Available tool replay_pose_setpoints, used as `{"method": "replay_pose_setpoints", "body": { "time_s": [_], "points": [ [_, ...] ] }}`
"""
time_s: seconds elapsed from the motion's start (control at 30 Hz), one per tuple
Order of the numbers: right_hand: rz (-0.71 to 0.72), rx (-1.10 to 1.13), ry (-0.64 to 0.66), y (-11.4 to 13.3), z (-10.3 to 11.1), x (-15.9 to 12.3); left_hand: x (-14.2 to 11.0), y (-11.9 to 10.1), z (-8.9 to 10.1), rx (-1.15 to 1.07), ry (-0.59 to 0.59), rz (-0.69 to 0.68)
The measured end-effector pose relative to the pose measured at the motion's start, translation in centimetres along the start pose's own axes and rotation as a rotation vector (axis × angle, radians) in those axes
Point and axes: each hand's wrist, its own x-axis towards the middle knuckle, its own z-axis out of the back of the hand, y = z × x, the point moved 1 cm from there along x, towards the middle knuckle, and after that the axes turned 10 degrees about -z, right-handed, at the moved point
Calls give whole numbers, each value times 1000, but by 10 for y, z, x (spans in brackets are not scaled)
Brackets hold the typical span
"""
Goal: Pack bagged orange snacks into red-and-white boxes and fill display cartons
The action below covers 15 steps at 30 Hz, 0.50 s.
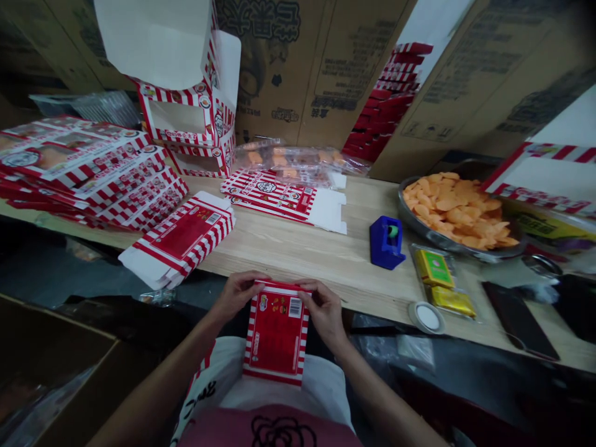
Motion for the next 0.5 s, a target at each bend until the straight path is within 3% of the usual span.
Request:
{"method": "replay_pose_setpoints", "body": {
  "time_s": [0.07,0.13,0.2,0.23,0.27,0.4,0.5],
  "points": [
    [0,17,-33,-3,-4,-7,-6,5,-6,-102,-122,27],
    [19,3,15,-3,-3,-9,-11,7,-10,-148,-223,77],
    [52,-49,53,-3,11,0,-13,9,-9,-154,-268,154],
    [71,-89,5,-2,26,8,-12,10,-8,-154,-277,188],
    [86,-139,-108,0,45,18,-11,12,-6,-161,-280,219],
    [33,-330,-852,11,145,61,-5,14,-8,-224,-295,290],
    [-28,-324,-932,10,191,88,-3,9,-16,-241,-268,303]
  ]
}}
